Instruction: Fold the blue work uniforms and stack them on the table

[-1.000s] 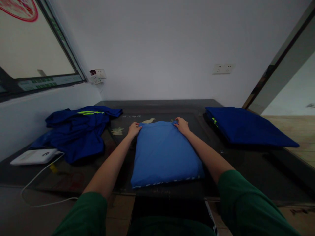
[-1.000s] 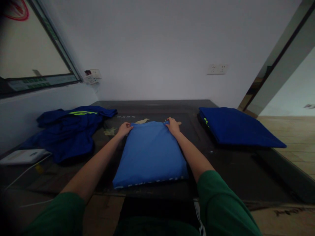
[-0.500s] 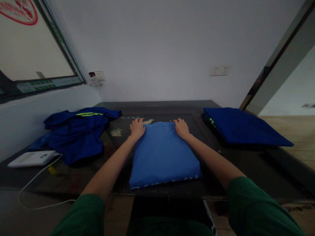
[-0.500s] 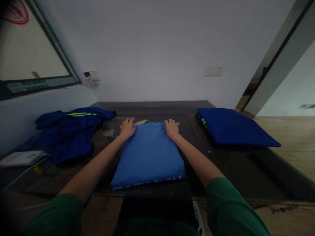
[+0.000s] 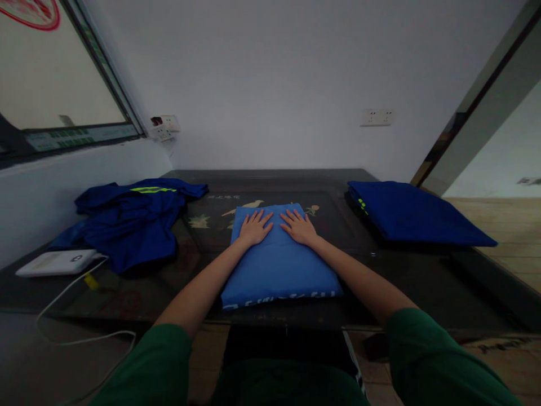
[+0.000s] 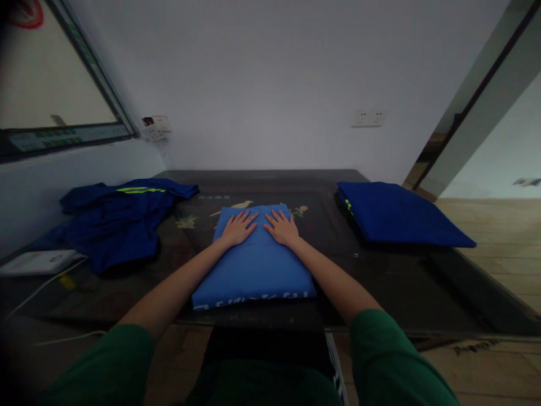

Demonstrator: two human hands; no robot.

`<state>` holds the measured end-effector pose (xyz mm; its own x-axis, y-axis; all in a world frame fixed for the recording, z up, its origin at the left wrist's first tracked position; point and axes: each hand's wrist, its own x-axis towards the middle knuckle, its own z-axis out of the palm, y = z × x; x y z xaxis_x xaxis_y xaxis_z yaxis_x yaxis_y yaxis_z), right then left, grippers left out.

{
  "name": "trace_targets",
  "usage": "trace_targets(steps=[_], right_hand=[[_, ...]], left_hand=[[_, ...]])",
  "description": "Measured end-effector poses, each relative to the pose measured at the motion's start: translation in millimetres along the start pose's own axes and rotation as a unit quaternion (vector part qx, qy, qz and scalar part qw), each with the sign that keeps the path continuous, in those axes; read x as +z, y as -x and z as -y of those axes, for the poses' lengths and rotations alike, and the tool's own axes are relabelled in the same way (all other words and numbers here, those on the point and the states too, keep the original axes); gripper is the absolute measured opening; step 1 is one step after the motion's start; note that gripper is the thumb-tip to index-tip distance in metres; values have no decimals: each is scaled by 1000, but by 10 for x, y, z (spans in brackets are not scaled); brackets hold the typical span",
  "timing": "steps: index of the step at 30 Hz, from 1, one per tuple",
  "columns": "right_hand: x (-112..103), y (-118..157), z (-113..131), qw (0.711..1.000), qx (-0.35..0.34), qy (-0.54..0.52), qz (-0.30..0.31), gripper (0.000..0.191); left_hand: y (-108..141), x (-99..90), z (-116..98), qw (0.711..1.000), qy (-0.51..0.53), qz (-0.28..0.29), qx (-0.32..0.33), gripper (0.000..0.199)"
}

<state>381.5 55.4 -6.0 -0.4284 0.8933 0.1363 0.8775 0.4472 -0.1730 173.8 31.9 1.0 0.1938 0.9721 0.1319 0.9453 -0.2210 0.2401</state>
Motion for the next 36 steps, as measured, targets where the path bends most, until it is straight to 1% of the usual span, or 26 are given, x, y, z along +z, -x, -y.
trace_targets(steps=[4,6,9,11,12,14,16,17,19,21,22,24,26,28,29,30,31,32,33,35,36], right_hand=[[-28,-4,-214,998,64,-13,11,56],[-24,2,-280,997,74,-16,15,56],[-25,6,-312,997,79,-21,10,57],[-49,-15,-296,995,94,-22,6,58],[-66,-37,-280,995,101,-20,-2,58],[-103,-100,-235,995,96,-11,-33,55],[-121,-173,-185,996,65,-12,-53,53],[-118,-205,-165,997,49,-17,-49,52],[-89,-241,-150,999,33,-29,-20,51],[-45,-230,-178,999,38,-34,2,50],[-27,-210,-206,998,46,-33,1,51],[-18,-156,-276,997,65,-31,-13,51],[-60,-97,-332,995,87,-29,-26,50],[-149,-34,-329,994,100,-22,-39,50],[-203,7,-293,994,98,-16,-50,51],[-255,59,-232,994,87,-10,-63,52],[-300,125,-147,995,66,-6,-75,53],[-333,209,-43,996,35,-6,-79,54],[-350,309,72,997,-2,-13,-72,55],[-336,547,302,996,-73,-37,-19,56],[-310,673,399,994,-96,-47,16,56]], left_hand=[[-51,-23,201,1000,11,-3,-23,56],[-57,-33,305,999,16,-3,-46,56],[-42,-76,452,996,30,8,-84,59],[-23,-117,512,994,27,10,-107,60],[-12,-135,523,993,17,-1,-120,59],[10,-154,504,990,-14,-47,-133,54],[29,-145,447,988,-33,-89,-118,50],[38,-130,418,990,-29,-92,-103,50],[54,-95,382,994,-1,-66,-85,50],[67,-74,393,994,30,-32,-96,52],[74,-75,413,993,38,-23,-107,53],[93,-105,457,991,35,-21,-129,54],[131,-166,461,990,7,-42,-136,55],[208,-235,382,990,-17,-77,-113,55],[267,-264,307,992,-16,-88,-90,54],[343,-285,209,994,-1,-89,-60,54],[436,-297,95,996,27,-75,-26,53],[543,-299,-29,997,65,-46,8,50],[661,-292,-156,994,104,-5,41,48],[909,-264,-385,980,156,81,91,45],[1025,-248,-475,975,163,110,103,45]])
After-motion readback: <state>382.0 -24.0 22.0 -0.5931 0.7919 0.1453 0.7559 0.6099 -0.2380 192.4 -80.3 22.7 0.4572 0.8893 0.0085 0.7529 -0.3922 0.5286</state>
